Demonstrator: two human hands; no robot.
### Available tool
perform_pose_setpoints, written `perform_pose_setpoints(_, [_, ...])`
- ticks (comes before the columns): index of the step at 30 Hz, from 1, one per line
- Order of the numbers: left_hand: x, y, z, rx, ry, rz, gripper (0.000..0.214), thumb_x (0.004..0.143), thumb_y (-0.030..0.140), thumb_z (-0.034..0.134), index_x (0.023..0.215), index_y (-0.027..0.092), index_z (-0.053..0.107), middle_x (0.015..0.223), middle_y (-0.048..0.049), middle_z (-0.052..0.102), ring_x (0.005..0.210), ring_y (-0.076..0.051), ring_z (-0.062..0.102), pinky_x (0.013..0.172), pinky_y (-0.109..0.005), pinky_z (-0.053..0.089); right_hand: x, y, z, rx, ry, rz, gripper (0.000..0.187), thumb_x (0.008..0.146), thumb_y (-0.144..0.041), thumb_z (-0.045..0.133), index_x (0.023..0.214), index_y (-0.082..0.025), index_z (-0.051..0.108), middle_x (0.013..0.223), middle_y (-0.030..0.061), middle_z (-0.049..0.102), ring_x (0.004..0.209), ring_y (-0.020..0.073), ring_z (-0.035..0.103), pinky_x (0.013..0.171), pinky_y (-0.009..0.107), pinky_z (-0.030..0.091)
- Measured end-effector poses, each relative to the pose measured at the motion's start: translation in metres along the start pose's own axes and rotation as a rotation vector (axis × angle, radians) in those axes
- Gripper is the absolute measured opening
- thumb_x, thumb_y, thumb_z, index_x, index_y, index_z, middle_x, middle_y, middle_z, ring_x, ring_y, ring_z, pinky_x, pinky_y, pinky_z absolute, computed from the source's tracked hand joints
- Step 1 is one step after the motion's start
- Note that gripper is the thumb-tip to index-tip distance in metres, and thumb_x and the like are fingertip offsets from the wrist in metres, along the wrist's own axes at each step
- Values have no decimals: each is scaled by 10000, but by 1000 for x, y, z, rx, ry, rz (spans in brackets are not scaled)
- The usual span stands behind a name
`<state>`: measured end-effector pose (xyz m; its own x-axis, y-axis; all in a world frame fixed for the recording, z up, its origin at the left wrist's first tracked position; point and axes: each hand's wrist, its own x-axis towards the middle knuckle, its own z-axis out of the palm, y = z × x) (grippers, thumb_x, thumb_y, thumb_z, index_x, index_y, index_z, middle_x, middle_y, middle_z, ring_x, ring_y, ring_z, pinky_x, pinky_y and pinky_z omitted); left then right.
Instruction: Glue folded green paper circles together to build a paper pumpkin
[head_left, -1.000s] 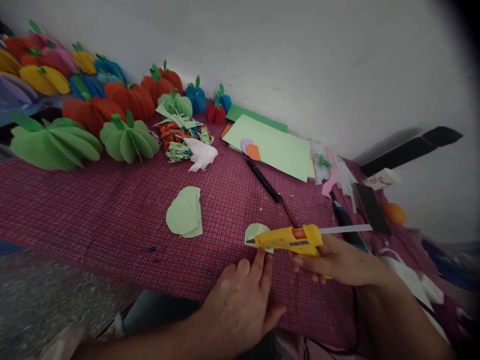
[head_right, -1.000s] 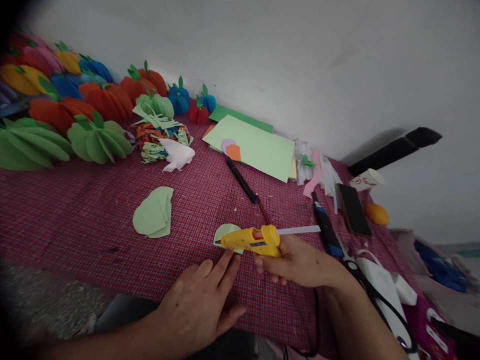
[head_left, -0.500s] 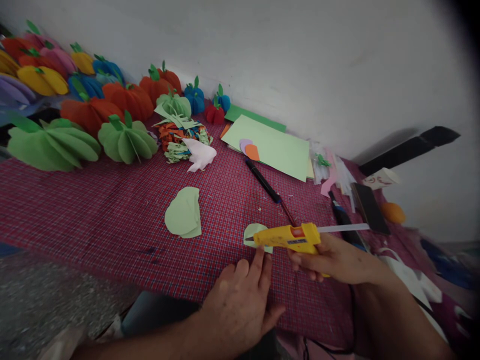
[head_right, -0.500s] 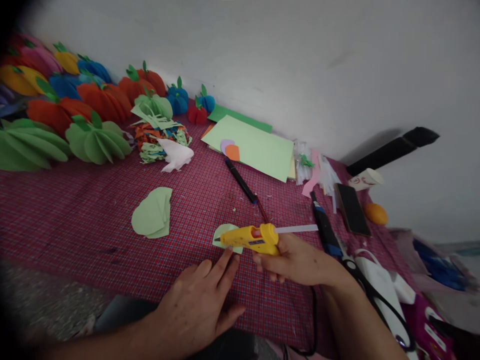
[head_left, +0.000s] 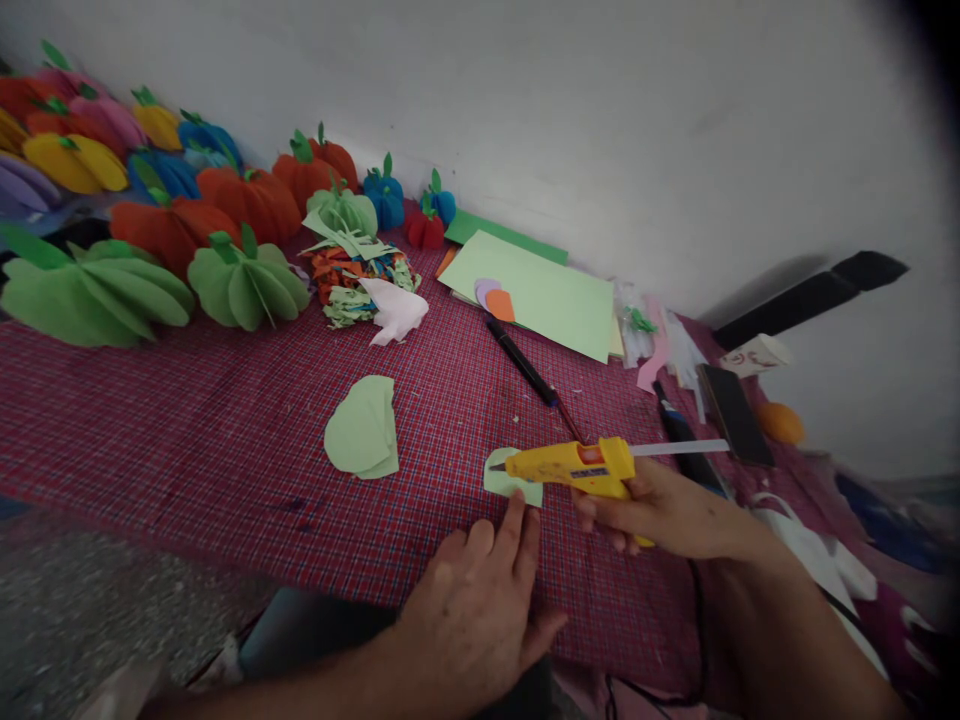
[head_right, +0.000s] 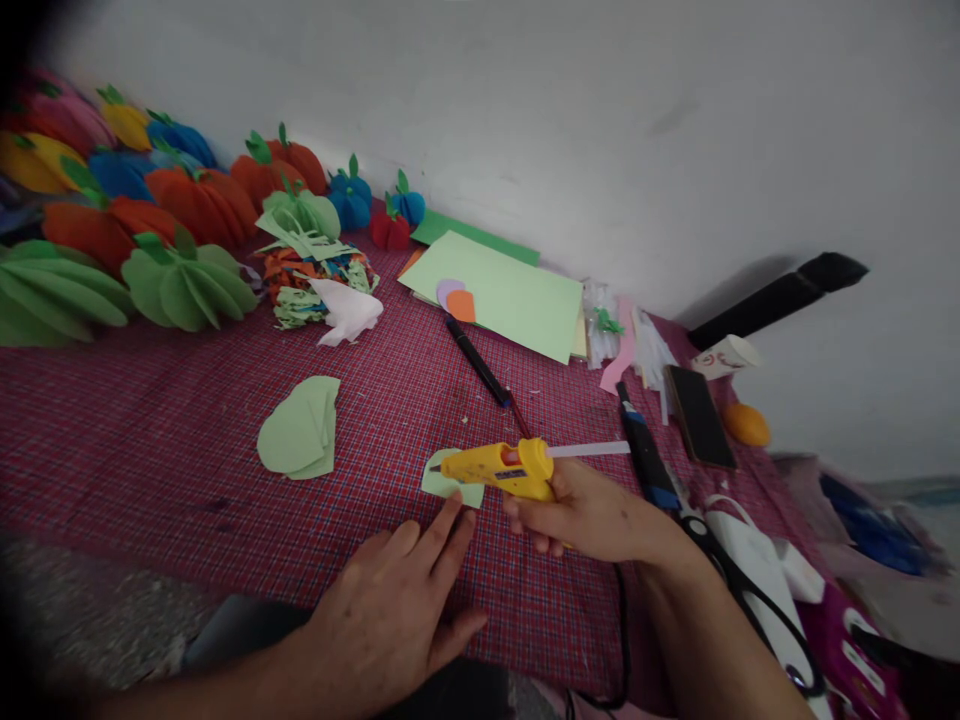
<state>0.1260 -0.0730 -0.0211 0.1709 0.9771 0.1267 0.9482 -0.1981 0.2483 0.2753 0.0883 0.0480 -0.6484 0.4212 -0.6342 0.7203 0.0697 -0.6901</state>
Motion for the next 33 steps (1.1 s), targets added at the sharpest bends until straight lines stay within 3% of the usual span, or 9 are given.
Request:
perform_pose_setpoints(16, [1,1,-1,5,-30,-11,655,869,536,300,1383,131,323,1434,-129,353,840,-204,527,650,-351,493,0,3,-3,73,62,-2,274,784,-428,594,800,-162,533,660,-23,530,478,54,478,426,166,407])
perform_pose_setpoints(33, [1,0,-1,-13,-36,-6,644,882,525,269,1381,121,320,1413,-122,386,842,-206,517,652,-362,493,-4,-1,4,-6,-31,5,311,811,-462,533,790,-152,554,664,-8,538,509,68,498,445,174,428])
